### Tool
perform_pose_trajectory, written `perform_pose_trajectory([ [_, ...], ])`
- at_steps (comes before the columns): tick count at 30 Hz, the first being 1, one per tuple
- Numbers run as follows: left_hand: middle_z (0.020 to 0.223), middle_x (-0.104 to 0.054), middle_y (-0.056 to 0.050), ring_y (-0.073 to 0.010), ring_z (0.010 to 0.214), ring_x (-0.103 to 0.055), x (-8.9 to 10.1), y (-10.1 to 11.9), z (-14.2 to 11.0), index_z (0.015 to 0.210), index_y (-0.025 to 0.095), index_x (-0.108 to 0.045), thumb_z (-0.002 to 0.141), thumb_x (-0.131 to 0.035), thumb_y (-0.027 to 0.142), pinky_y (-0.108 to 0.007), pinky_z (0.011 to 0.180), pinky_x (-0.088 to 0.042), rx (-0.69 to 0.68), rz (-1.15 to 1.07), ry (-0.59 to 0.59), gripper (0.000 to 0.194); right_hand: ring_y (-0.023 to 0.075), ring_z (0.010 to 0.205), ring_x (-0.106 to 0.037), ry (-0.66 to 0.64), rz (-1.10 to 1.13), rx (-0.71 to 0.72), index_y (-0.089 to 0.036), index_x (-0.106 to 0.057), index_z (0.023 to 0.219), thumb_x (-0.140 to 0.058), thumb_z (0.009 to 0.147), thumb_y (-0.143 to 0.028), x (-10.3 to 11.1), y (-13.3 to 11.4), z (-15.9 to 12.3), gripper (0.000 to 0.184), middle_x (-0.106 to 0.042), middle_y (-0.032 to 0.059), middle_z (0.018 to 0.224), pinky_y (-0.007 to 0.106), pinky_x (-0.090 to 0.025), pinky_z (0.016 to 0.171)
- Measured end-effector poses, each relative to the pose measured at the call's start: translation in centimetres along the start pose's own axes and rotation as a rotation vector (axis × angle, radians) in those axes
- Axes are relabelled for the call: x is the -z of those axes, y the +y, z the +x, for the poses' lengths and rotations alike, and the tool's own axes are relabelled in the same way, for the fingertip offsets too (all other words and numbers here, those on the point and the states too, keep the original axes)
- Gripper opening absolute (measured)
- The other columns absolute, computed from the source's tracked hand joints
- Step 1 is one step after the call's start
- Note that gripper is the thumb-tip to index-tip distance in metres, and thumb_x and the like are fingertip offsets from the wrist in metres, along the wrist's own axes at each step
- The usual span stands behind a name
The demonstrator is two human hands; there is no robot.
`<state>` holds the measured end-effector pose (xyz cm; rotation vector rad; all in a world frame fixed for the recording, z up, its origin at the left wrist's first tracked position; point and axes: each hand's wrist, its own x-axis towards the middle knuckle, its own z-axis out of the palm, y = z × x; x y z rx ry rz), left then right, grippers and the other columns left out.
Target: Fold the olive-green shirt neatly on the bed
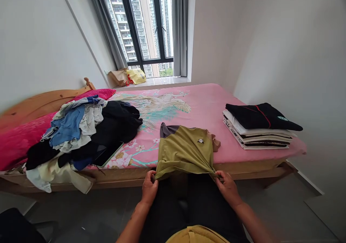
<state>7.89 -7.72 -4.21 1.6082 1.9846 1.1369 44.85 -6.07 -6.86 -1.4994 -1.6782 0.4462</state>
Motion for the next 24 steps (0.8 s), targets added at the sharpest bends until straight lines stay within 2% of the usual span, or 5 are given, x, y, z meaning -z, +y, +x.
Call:
perform_pose_trajectory([
  [5,0.071,-0.057,0.002,-0.0149,0.063,-0.053,0.4,1.1,-1.1,0.098,0.021,-0.056,0.072,-0.056,0.041,-0.027,0.063,-0.044,0.038,-0.05,-0.085,0.032,0.0214,0.082,-0.057,-0.02,-0.022,-0.029,-0.022,-0.057,0.104,-0.05,0.076,-0.027,0.1,-0.5,-0.3,0.03,-0.062,0.0039,0.087,0.038,-0.046,0.077],
  [9,0.069,-0.055,0.003,-0.0135,0.062,-0.052,0.4,2.0,-1.1,0.085,0.021,-0.053,0.075,-0.054,0.038,-0.025,0.062,-0.041,0.016,-0.058,-0.104,0.02,0.0227,0.082,-0.056,-0.017,-0.035,-0.044,-0.021,-0.059,0.093,-0.049,0.075,-0.028,0.1,-0.7,-0.2,0.022,-0.061,0.0049,0.084,0.039,-0.045,0.076],
  [13,0.062,-0.049,0.005,-0.0132,0.059,-0.049,0.1,1.8,-1.0,0.07,0.022,-0.044,0.077,-0.05,0.033,-0.024,0.059,-0.037,-0.01,0.083,-0.071,0.014,0.0205,0.075,-0.055,0.069,-0.009,-0.131,-0.021,-0.055,0.093,-0.05,0.073,-0.03,0.4,-0.9,-0.2,0.022,-0.059,0.0026,0.08,0.036,-0.044,0.073],
  [19,0.073,-0.061,0.001,-0.0181,0.065,-0.055,-0.2,1.6,-1.2,0.09,0.022,-0.052,0.077,-0.054,0.039,-0.029,0.068,-0.039,-0.067,0.34,-0.032,0.022,0.0191,0.072,-0.054,0.148,0.036,-0.124,-0.021,-0.054,0.094,-0.05,0.073,-0.033,0.8,-2.1,-0.1,0.024,-0.057,0.0017,0.078,0.034,-0.044,0.071],
  [24,0.068,-0.065,-0.001,-0.0195,0.069,-0.061,-0.3,1.3,-0.8,0.112,0.024,-0.056,0.084,-0.047,0.034,-0.031,0.074,-0.039,-0.218,0.433,-0.073,0.031,0.0173,0.066,-0.053,0.158,0.068,-0.154,-0.021,-0.055,0.093,-0.051,0.075,-0.036,1.0,-3.1,0.1,0.024,-0.053,-0.0006,0.071,0.031,-0.043,0.066],
])
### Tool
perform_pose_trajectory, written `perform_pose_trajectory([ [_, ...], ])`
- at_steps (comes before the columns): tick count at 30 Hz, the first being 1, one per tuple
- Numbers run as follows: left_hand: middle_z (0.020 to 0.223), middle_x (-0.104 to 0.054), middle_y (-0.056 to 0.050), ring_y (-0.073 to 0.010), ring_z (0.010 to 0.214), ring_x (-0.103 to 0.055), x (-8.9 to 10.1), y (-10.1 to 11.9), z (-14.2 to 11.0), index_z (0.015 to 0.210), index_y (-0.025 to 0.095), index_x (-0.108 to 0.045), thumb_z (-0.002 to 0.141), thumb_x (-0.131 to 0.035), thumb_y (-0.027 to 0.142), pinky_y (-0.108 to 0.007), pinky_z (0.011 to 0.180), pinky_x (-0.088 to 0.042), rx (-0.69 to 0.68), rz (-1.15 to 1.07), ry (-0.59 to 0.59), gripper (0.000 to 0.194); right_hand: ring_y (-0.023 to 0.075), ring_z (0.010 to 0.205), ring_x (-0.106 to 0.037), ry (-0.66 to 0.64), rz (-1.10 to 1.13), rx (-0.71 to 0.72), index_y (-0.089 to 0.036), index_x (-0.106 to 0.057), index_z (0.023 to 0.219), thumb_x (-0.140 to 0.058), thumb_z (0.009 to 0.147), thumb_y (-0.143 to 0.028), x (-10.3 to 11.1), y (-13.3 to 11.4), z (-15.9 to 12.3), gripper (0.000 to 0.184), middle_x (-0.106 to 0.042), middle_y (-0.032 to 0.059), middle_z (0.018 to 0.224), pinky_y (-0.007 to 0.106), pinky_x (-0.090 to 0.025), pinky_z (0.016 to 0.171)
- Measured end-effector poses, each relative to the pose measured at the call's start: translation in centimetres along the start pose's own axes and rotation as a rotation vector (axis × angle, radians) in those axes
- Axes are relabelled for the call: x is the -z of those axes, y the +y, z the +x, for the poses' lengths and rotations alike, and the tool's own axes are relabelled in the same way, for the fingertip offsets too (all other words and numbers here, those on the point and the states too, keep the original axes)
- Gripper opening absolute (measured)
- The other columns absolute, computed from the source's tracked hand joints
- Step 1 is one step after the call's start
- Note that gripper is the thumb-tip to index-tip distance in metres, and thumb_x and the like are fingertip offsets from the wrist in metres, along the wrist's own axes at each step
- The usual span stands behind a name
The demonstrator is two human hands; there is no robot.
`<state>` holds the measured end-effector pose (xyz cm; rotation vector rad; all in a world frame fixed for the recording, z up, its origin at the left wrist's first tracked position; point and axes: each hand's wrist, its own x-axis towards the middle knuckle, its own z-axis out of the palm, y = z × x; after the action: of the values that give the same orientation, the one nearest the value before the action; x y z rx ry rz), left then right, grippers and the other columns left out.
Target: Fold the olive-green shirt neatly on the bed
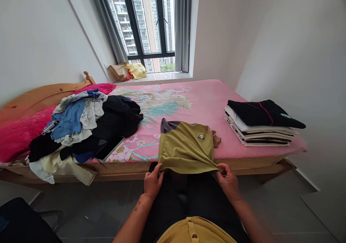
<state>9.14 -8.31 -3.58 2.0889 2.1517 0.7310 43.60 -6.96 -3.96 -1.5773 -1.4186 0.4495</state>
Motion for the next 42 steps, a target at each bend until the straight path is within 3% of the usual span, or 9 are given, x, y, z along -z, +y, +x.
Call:
perform_pose_trajectory([
  [5,0.087,-0.068,-0.003,-0.0202,0.083,-0.062,0.9,-0.4,0.3,0.089,0.023,-0.061,0.078,-0.049,0.022,-0.031,0.076,-0.038,-0.006,-0.063,0.05,0.016,0.017,0.064,-0.051,0.027,-0.034,0.026,-0.021,-0.056,0.093,-0.049,0.077,-0.035,0.6,-0.3,0.4,0.023,-0.053,-0.0002,0.069,0.031,-0.042,0.065],
  [10,0.072,-0.062,0.0,-0.0182,0.07,-0.057,3.4,0.0,-0.3,0.076,0.023,-0.055,0.074,-0.051,0.028,-0.029,0.071,-0.041,0.162,-0.227,0.203,0.007,0.0193,0.074,-0.053,0.081,-0.051,0.14,-0.022,-0.054,0.084,-0.05,0.076,-0.03,0.9,-0.3,0.9,0.012,-0.056,0.0024,0.078,0.034,-0.043,0.073],
  [16,0.072,-0.06,0.001,-0.0163,0.067,-0.057,6.2,-0.2,-1.6,0.08,0.023,-0.054,0.069,-0.054,0.036,-0.026,0.066,-0.043,0.375,-0.406,0.354,0.017,0.0153,0.064,-0.053,0.002,-0.015,0.083,-0.022,-0.05,0.084,-0.048,0.077,-0.026,0.5,-1.8,0.3,0.008,-0.057,-0.0008,0.074,0.028,-0.044,0.064],
  [21,0.077,-0.061,0.001,-0.0168,0.072,-0.059,9.1,-1.5,-2.4,0.085,0.023,-0.055,0.066,-0.057,0.04,-0.026,0.069,-0.044,0.516,-0.447,0.431,0.025,0.0196,0.08,-0.057,-0.114,-0.055,0.26,-0.024,-0.057,0.093,-0.046,0.07,-0.014,1.7,-2.7,0.0,0.027,-0.062,0.0027,0.085,0.032,-0.046,0.074],
  [25,0.077,-0.062,0.001,-0.0176,0.072,-0.06,11.3,-2.0,-3.1,0.085,0.023,-0.056,0.064,-0.059,0.038,-0.026,0.068,-0.044,0.597,-0.427,0.464,0.026,0.0216,0.083,-0.057,-0.1,-0.069,0.17,-0.026,-0.06,0.094,-0.046,0.067,-0.015,3.3,-1.8,-0.2,0.033,-0.063,0.0032,0.087,0.035,-0.046,0.075],
  [28,0.075,-0.063,0.002,-0.0166,0.068,-0.06,12.1,-2.0,-3.6,0.085,0.024,-0.057,0.061,-0.059,0.036,-0.025,0.061,-0.042,0.62,-0.418,0.396,0.026,0.0219,0.086,-0.057,0.011,0.039,0.036,-0.024,-0.059,0.094,-0.048,0.07,-0.022,4.0,-1.5,-0.5,0.027,-0.063,0.0037,0.091,0.035,-0.046,0.077],
  [32,0.067,-0.064,0.003,-0.0142,0.058,-0.055,12.4,-2.1,-4.1,0.08,0.024,-0.056,0.057,-0.061,0.039,-0.022,0.053,-0.039,0.606,-0.506,0.221,0.028,0.0151,0.056,-0.05,0.09,0.374,-0.176,-0.023,-0.05,0.071,-0.06,0.066,-0.036,5.1,-3.1,-0.9,0.017,-0.055,-0.002,0.062,0.025,-0.042,0.052],
  [36,0.06,-0.061,0.005,-0.0121,0.053,-0.052,13.0,-1.9,-4.3,0.079,0.022,-0.053,0.053,-0.068,0.042,-0.02,0.049,-0.038,0.591,-0.731,0.112,0.036,0.0092,0.046,-0.038,0.024,0.563,-0.315,-0.021,-0.043,0.06,-0.073,0.055,-0.038,7.0,-5.0,-1.6,0.035,-0.043,-0.0063,0.05,0.02,-0.031,0.042],
  [42,0.053,-0.057,0.006,-0.0106,0.049,-0.05,13.7,-0.5,-4.6,0.073,0.021,-0.054,0.056,-0.068,0.043,-0.018,0.047,-0.038,0.495,-0.749,0.071,0.032,0.0108,0.057,-0.045,-0.046,0.632,-0.301,-0.02,-0.051,0.072,-0.073,0.061,-0.041,7.7,-5.6,-3.2,0.032,-0.05,-0.0036,0.062,0.02,-0.037,0.051],
])
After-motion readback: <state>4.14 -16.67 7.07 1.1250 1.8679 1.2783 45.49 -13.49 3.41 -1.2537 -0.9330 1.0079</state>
